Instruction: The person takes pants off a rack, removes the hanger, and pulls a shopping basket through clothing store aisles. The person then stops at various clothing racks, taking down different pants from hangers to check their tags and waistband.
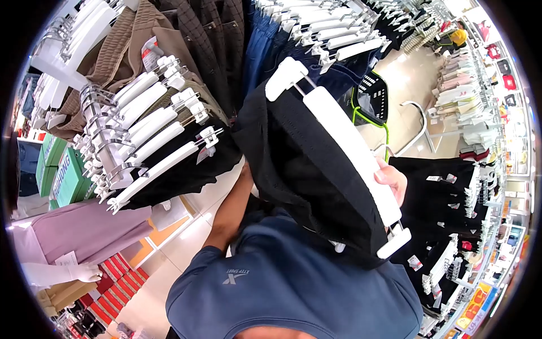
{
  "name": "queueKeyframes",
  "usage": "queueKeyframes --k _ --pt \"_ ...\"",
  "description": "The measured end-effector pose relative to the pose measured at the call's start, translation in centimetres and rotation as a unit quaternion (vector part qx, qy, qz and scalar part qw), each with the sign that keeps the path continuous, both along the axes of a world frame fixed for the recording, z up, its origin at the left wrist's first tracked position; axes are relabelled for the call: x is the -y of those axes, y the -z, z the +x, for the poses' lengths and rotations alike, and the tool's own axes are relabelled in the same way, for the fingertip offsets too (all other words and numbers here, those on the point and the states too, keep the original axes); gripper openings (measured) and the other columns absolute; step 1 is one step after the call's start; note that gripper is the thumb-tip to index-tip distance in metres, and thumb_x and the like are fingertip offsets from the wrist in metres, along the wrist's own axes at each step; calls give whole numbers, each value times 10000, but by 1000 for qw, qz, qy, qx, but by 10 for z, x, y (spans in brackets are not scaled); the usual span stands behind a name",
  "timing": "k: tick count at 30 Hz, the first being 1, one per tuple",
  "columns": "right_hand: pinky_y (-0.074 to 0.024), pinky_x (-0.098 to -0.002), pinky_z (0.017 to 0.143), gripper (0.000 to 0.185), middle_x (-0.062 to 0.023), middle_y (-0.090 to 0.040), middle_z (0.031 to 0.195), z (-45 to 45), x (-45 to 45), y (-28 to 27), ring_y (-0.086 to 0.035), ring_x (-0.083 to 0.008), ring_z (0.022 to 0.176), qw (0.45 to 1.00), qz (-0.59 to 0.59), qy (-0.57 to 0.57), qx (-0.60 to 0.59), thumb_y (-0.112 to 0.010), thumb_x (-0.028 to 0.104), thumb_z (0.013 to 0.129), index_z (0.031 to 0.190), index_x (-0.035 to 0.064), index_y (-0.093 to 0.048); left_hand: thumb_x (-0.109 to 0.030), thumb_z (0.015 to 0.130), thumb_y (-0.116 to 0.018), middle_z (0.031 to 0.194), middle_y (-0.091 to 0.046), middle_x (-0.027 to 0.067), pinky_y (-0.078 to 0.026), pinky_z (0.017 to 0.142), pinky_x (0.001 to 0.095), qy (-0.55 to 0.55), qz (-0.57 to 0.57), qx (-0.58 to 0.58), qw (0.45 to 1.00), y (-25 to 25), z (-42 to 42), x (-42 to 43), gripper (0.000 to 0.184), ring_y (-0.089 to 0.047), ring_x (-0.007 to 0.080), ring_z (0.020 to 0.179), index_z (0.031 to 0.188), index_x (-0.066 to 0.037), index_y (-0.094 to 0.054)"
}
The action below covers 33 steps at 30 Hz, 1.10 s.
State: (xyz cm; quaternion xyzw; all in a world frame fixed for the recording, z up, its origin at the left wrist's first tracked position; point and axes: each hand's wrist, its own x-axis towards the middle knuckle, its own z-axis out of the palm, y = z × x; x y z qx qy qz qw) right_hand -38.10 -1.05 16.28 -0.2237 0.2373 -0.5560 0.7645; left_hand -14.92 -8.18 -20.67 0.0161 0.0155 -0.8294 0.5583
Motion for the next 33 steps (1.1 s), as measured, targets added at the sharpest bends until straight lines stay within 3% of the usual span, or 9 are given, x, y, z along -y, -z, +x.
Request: queueKeyframes --k 1,6,9,10,13,17,22,27,33 --pt "-478 -321 889 431 -328 -594 1090 10 7 -7 -641 -334 923 998 39 -38 42 -556 68 749 1062 -227 -530 -530 907 -434 1385 -458 112 -370 1055 391 21 4 23 999 1 4 -3 680 -464 273 1239 1401 -67 -375" --pt "-486 -319 851 355 -229 -584 1097 2 10 81 -617 -274 943 890 -77 107 -436 -595 118 770 1082 -34 -521 -499 912 -473 1396 -447 116 -381 1053 382 92 55 167 980 -8 39 -52 684 -470 266 1239 1410 -46 -350" --pt "-483 -297 829 339 -181 -602 1089 31 28 50 -624 -235 949 911 -39 -34 -410 -659 94 772 1087 16 -560 -480 915 -496 1402 -440 119 -387 1052 376 64 145 280 947 -27 76 -119 690 -474 263 1239 1416 -34 -335" --pt "-484 -277 808 382 -159 -634 1037 33 47 36 -637 -214 912 920 204 -146 -302 -653 112 742 1099 -4 -579 -353 914 -517 1368 -472 130 -421 1001 352 39 181 322 928 -31 87 -138 619 -506 247 1196 1402 -11 -350" --pt "-479 -262 772 432 -115 -653 964 49 51 47 -631 -173 848 887 158 -169 -400 -603 144 726 1117 -38 -589 -164 848 -587 1261 -557 135 -452 928 306 25 156 526 835 -42 115 -179 584 -553 218 1120 1353 46 -380" --pt "-400 -276 890 501 -158 -552 1124 66 53 63 -530 -223 1024 828 62 -195 -521 -609 208 766 1176 -72 -543 -174 743 -644 1121 -615 134 -441 909 320 106 53 754 646 -80 131 -200 472 -570 239 1053 1138 61 -537" --pt "-313 -277 992 500 -178 -467 1244 82 51 92 -427 -239 1160 823 50 -217 -524 -584 172 808 1221 -100 -510 -157 700 -726 1079 -620 148 -444 904 343 26 -103 721 684 -190 108 -194 450 -580 277 1016 1095 10 -590" --pt "-319 -266 960 475 -133 -512 1187 81 43 109 -442 -194 1104 846 82 -228 -475 -574 164 826 1217 -100 -514 -105 691 -735 997 -628 139 -474 832 360 -137 -245 731 622 -238 77 -166 383 -590 314 931 1043 -17 -612" --pt "-291 -288 1028 470 -133 -490 1300 73 21 94 -443 -211 1203 858 91 -145 -484 -564 237 877 1231 -68 -511 -105 751 -684 1045 -623 145 -453 866 382 -88 -381 771 502 -268 55 -132 367 -579 334 982 1091 -2 -592"
